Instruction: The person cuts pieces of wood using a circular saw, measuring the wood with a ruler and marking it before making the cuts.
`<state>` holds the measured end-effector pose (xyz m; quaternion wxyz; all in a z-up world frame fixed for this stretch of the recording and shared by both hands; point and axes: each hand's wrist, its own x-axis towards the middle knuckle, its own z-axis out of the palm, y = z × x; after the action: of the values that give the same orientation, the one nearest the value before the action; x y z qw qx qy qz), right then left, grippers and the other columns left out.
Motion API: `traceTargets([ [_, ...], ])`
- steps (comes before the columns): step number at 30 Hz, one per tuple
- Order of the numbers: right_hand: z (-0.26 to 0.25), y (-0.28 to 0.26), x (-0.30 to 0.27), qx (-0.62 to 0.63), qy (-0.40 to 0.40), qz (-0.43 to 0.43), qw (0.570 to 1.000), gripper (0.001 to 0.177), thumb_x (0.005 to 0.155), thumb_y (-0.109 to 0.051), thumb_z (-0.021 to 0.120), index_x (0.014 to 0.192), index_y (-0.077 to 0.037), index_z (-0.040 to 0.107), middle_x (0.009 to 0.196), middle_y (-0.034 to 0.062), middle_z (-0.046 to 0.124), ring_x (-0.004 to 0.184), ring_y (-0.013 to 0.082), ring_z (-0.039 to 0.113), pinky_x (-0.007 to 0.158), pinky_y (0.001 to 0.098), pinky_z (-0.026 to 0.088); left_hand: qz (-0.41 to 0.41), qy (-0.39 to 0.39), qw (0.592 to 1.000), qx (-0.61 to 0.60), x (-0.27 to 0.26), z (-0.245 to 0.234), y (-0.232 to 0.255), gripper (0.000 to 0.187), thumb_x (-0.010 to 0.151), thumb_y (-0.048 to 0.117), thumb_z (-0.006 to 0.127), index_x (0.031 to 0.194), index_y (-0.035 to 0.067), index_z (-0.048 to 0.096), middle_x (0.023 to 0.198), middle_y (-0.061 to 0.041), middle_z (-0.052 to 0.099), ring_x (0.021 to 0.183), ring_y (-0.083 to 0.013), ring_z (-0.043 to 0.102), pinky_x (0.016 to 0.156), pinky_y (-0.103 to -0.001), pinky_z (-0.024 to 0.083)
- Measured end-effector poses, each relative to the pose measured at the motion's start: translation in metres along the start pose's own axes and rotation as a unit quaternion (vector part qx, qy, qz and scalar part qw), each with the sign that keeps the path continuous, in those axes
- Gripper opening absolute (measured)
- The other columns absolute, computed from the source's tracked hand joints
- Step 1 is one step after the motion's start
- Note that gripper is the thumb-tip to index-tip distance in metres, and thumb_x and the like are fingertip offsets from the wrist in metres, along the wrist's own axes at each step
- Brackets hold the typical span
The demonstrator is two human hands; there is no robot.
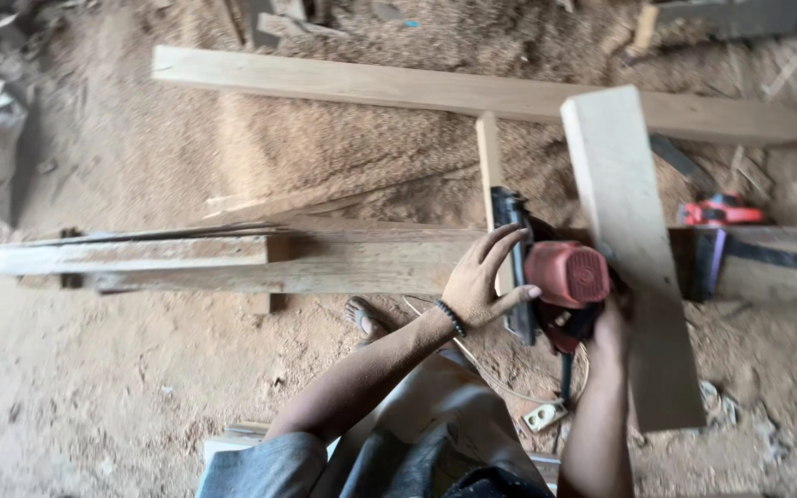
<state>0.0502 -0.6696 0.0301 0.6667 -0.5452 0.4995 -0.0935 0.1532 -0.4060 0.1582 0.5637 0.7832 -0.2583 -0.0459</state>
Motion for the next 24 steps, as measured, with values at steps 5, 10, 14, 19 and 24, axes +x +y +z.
traceTargets([
  [5,-0.024,-0.005,-0.026,-0.116,0.083,-0.239,0.961,0.052,0.096,-0.006,0.067,0.144,-0.004,0.047,0.116,0.0121,0.053,0.108,0.0234,0.057,0.093,0.0362,0.048,-0.120,0.126,0.968,0.180,-0.048,-0.140,-0.091,0.061,0.091,0.047,0.067,0.139,0.011,0.055,0.145,-0.016,0.057,0.134,-0.0323,0.053,0.112,-0.058,0.043],
  [10,-0.002,-0.059,-0.067,-0.208,0.172,-0.574,0.773,0.034,0.104,0.004,0.068,0.131,0.014,0.049,0.121,0.0302,0.041,0.110,0.0454,0.047,0.092,0.0556,0.045,-0.233,0.292,0.877,0.302,-0.143,-0.289,-0.174,0.042,0.094,0.035,0.072,0.128,0.013,0.063,0.131,-0.014,0.065,0.119,-0.0272,0.059,0.098,-0.047,0.052],
  [14,0.157,-0.114,-0.165,-0.170,0.207,-0.650,0.711,0.027,0.109,0.009,0.064,0.127,0.016,0.044,0.127,0.0370,0.049,0.117,0.0478,0.048,0.103,0.0546,0.037,-0.305,0.492,0.784,0.225,-0.202,-0.370,-0.211,0.064,0.091,0.040,0.070,0.141,0.006,0.049,0.143,-0.021,0.044,0.137,-0.0374,0.042,0.113,-0.054,0.034],
  [19,0.390,-0.026,-0.253,-0.158,-0.258,-0.530,0.793,0.027,0.097,-0.007,0.067,0.122,0.001,0.062,0.118,0.0184,0.064,0.125,0.0347,0.059,0.114,0.0450,0.037,-0.428,0.579,0.685,0.113,-0.191,-0.417,-0.234,0.106,0.086,0.050,0.085,0.161,0.006,0.026,0.158,-0.043,0.021,0.146,-0.0581,0.029,0.126,-0.064,0.018],
  [24,0.530,0.049,-0.253,-0.477,-0.497,-0.501,0.524,0.056,0.074,-0.002,0.056,0.128,-0.011,0.069,0.116,0.0183,0.071,0.117,0.0375,0.066,0.106,0.0484,0.048,-0.475,0.669,0.572,-0.008,-0.144,-0.416,-0.236,0.126,0.062,0.028,0.087,0.161,0.021,0.009,0.161,-0.031,0.019,0.138,-0.0543,0.044,0.127,-0.055,0.028],
])
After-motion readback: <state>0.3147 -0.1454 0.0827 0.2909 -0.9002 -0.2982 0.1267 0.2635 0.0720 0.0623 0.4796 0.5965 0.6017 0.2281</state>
